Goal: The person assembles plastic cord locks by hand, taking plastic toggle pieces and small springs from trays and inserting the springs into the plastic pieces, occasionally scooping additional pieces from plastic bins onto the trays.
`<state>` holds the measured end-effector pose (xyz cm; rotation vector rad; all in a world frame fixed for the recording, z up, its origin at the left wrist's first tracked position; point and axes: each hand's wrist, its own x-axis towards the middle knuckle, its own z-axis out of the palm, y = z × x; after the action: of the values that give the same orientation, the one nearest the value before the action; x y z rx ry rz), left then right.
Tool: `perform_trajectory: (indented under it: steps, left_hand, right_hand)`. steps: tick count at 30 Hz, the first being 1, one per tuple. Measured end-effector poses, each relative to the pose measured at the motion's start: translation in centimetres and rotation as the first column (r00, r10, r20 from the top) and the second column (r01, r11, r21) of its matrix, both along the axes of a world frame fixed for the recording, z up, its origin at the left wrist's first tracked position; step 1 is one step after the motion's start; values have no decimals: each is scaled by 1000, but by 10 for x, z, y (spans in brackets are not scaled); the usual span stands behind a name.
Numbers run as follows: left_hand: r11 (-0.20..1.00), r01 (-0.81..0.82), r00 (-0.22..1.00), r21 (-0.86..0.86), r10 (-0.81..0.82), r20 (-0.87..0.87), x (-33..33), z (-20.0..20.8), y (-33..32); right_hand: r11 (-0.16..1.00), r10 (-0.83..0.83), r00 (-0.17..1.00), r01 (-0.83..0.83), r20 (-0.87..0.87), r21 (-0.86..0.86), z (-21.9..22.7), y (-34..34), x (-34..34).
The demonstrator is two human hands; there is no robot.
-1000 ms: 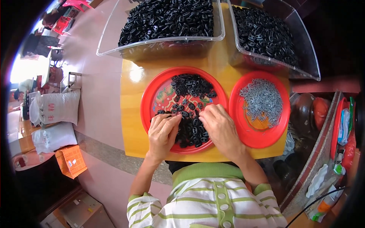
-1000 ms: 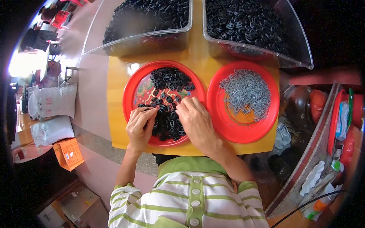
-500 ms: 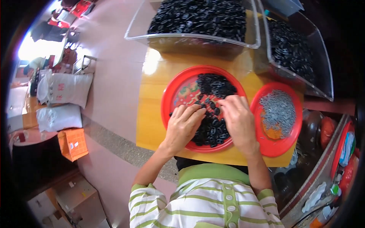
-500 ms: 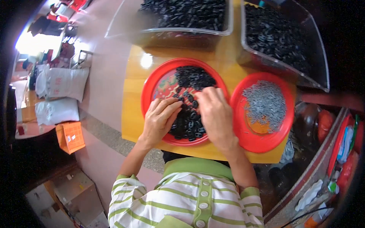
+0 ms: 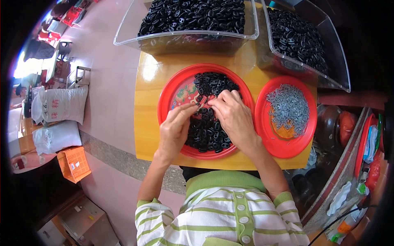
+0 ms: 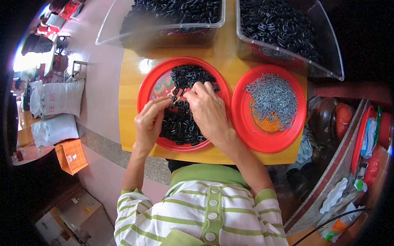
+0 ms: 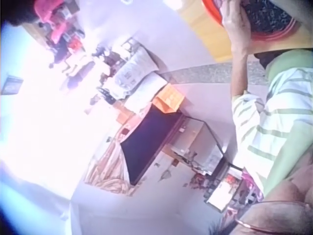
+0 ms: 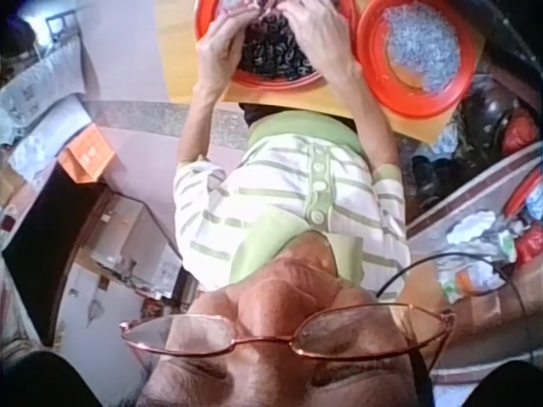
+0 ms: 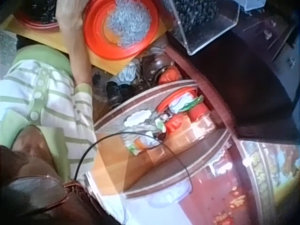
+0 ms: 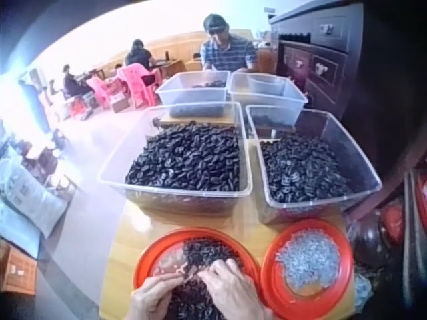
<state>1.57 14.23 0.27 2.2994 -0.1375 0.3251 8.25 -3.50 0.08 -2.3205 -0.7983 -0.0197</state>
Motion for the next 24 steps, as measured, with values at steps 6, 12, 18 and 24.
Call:
perform_trajectory:
  steps: [6,12,18,24]
  left_hand:
    - [999,-47,999,-7,47,10,21,6,12]
    - [980,-57,984,-190,23,-178,35,19,6]
    - [995,61,971,-83,-78,-224,31,8,18]
    - [989,148,954,-28,-150,-261,54,7,2]
  right_hand:
    - [998,-35,997,32,69,47,2,5,-4]
    - [998,-54,992,58,114,-28,-1,13,-3]
    - [994,-53,995,61,89,-94,18,-34,-4]
    - [984,-42,994,59,105,-169,2,-25,4]
